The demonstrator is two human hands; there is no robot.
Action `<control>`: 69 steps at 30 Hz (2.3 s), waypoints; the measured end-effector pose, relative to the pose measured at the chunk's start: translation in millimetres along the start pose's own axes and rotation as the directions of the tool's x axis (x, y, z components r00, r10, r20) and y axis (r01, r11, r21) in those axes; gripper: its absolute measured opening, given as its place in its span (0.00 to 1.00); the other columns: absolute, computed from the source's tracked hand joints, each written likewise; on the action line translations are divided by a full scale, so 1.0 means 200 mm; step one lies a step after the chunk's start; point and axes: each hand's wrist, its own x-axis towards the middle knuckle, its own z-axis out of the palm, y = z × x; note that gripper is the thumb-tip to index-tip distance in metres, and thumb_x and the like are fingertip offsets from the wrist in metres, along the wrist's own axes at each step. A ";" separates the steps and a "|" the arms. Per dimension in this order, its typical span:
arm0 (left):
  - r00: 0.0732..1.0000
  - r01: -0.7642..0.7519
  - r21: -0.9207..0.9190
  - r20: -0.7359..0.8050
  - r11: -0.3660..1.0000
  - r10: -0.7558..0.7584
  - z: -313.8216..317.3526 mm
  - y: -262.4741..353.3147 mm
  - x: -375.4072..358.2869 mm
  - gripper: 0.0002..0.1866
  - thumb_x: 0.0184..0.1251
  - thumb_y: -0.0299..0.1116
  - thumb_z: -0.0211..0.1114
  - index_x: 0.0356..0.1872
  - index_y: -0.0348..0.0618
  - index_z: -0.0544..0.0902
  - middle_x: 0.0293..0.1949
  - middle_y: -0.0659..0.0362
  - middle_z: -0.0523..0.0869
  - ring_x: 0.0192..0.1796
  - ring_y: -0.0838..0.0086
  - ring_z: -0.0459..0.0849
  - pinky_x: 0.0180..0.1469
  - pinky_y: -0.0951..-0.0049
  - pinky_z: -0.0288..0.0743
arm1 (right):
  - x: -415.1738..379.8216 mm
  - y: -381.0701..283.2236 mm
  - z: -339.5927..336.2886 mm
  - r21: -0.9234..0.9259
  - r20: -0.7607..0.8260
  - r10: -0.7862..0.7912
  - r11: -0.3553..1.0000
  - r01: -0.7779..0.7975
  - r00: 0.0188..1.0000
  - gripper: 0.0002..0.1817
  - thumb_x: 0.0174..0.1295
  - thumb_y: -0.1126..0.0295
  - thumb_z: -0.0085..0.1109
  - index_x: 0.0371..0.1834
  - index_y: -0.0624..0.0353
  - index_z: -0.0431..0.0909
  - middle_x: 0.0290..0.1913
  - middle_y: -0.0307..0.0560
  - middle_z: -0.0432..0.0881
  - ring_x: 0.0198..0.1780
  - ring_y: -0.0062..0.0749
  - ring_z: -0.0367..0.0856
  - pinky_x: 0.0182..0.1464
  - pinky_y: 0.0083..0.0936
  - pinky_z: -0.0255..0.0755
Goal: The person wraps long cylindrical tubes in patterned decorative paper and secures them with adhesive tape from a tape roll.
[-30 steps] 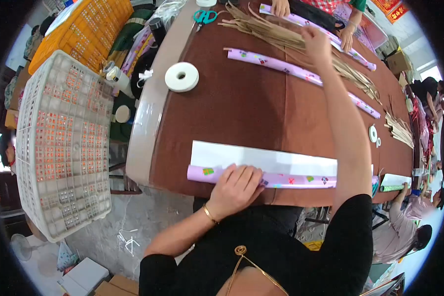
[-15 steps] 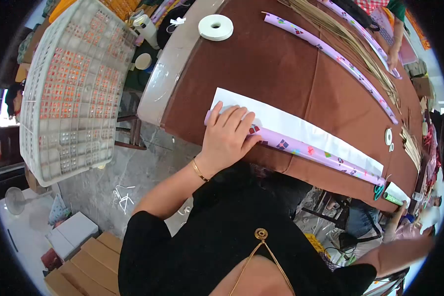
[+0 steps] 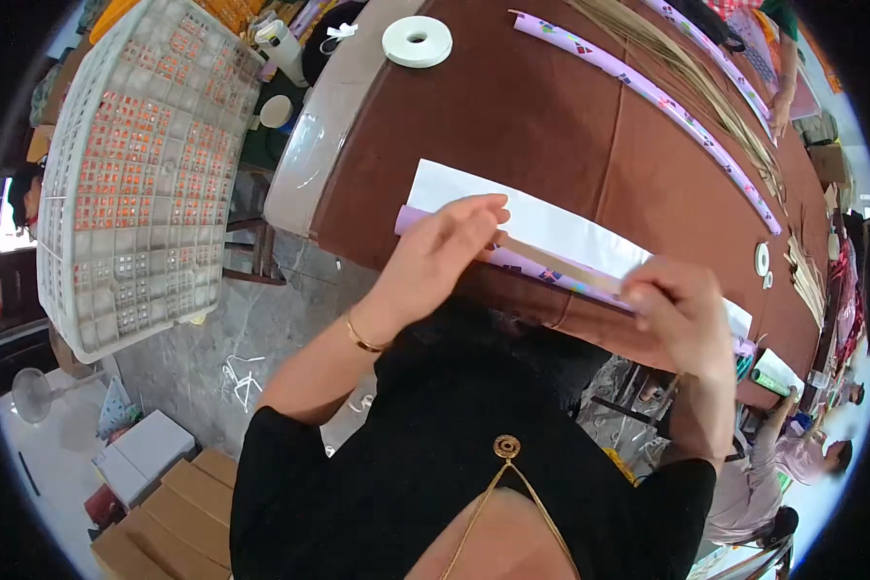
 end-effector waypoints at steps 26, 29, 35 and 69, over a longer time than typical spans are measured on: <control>0.973 0.059 0.485 -0.225 0.873 0.059 -0.39 0.05 0.20 0.21 0.65 0.21 0.66 0.59 0.36 0.78 0.33 0.62 0.85 0.36 0.83 0.80 0.41 0.80 0.75 | 0.52 0.21 0.37 -0.228 -0.073 -0.573 0.806 0.546 0.816 0.13 0.61 0.81 0.61 0.48 0.57 0.85 0.27 0.49 0.78 0.28 0.31 0.79 0.33 0.26 0.73; 0.974 0.056 0.510 -0.215 0.858 0.065 -0.39 0.03 0.23 0.21 0.64 0.20 0.65 0.60 0.37 0.78 0.33 0.62 0.85 0.35 0.83 0.80 0.40 0.79 0.75 | 0.54 0.23 0.35 -0.328 -0.045 -0.601 0.763 0.557 0.798 0.15 0.59 0.82 0.63 0.48 0.57 0.87 0.29 0.49 0.78 0.28 0.38 0.80 0.32 0.27 0.73; 0.958 0.099 0.589 -0.276 0.802 0.084 -0.38 0.05 0.27 0.23 0.63 0.20 0.65 0.60 0.39 0.78 0.32 0.62 0.85 0.34 0.82 0.80 0.40 0.79 0.75 | 0.57 0.26 0.35 -0.424 0.004 -0.665 0.676 0.603 0.747 0.17 0.56 0.81 0.65 0.49 0.53 0.88 0.28 0.46 0.78 0.28 0.35 0.80 0.29 0.29 0.75; 0.933 0.103 0.628 -0.330 0.771 0.144 -0.39 -0.02 0.29 0.20 0.59 0.24 0.68 0.55 0.39 0.81 0.30 0.56 0.87 0.29 0.73 0.84 0.35 0.72 0.78 | 0.65 0.31 0.36 -0.518 -0.027 -0.613 0.685 0.513 0.790 0.14 0.55 0.75 0.69 0.45 0.50 0.89 0.28 0.41 0.71 0.27 0.29 0.76 0.27 0.28 0.73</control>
